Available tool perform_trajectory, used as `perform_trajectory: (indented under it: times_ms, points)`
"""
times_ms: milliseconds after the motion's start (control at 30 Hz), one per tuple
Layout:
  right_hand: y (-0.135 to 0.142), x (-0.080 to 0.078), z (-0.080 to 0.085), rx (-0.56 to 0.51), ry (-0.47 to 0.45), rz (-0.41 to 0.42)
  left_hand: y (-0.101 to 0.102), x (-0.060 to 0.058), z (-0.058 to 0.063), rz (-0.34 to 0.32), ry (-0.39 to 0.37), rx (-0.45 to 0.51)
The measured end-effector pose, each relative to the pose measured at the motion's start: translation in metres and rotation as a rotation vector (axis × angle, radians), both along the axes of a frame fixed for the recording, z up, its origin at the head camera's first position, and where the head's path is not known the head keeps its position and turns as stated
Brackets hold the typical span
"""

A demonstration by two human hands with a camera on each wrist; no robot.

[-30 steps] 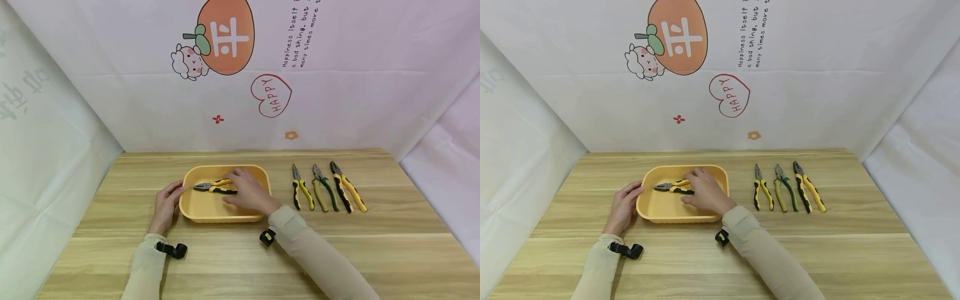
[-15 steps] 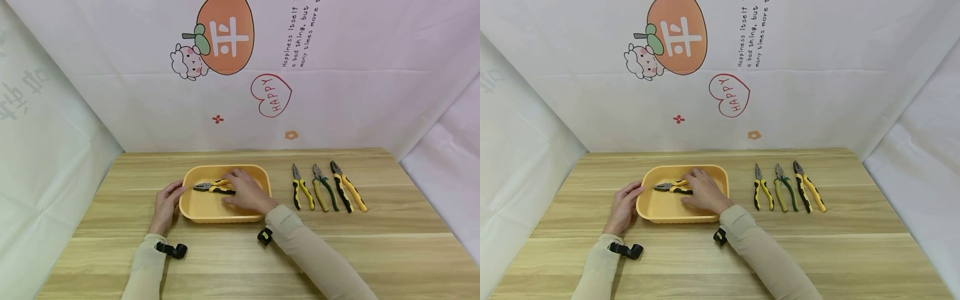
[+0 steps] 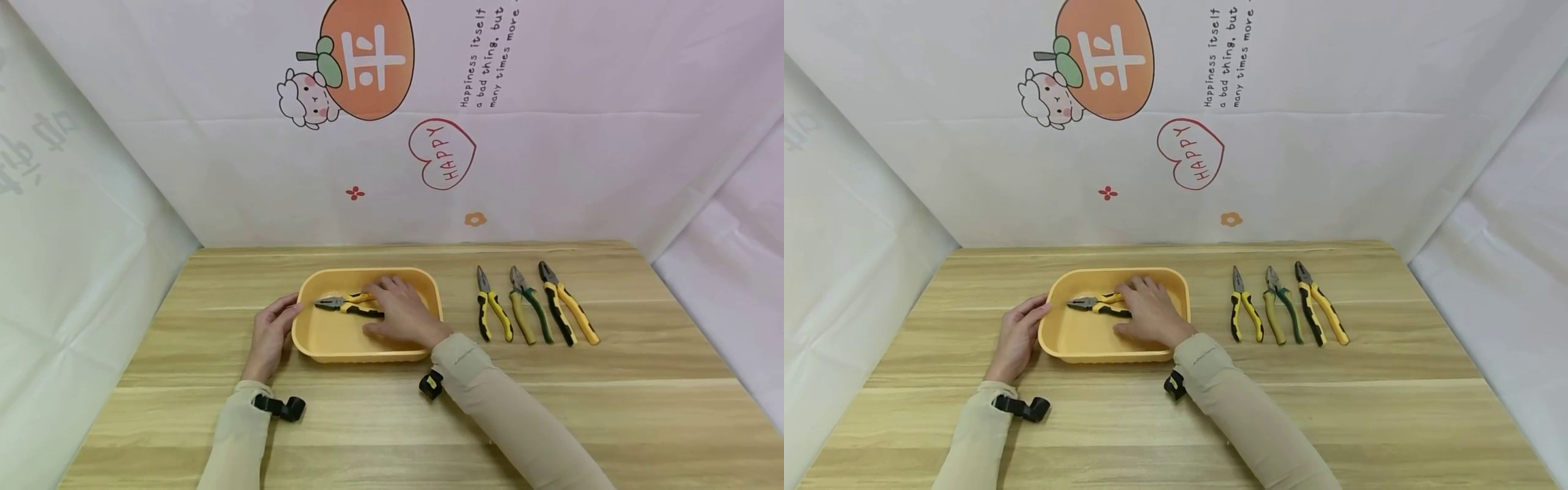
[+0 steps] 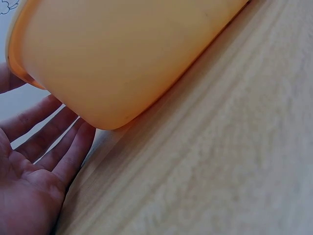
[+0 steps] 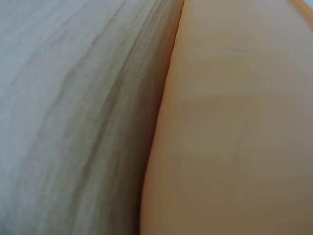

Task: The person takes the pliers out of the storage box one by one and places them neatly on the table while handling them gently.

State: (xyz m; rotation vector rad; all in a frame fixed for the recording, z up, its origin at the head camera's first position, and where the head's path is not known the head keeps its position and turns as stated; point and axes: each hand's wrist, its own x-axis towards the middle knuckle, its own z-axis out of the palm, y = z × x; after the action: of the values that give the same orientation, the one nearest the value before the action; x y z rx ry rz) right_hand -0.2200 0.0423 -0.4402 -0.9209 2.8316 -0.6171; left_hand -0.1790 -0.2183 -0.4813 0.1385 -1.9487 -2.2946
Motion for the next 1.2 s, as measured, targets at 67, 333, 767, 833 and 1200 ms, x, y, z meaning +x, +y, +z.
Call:
perform_trajectory:
  times_ms: [67,333,767,833,1200]
  points:
    - [-0.0003,0.0004,0.0010,0.013,0.001,-0.002,-0.0003,-0.0002,0.0005,-0.002,-0.001,-0.009]
    - [-0.0011,-0.0001,0.0009,0.049,-0.002,-0.010,0.0006,-0.0013,0.0016,-0.003,-0.002,-0.012]
    - [-0.0014,-0.0008,0.0014,0.018,-0.093,-0.038,-0.0010,-0.0003,0.0015,-0.003,-0.010,-0.023]
    - [-0.0014,-0.0012,0.0013,0.013,-0.104,-0.047,-0.0013,-0.0001,0.0012,-0.003,-0.012,-0.026]
    - [-0.0023,-0.0011,0.0021,0.047,-0.111,-0.043,-0.0011,0.0001,0.0008,-0.005,-0.011,-0.026]
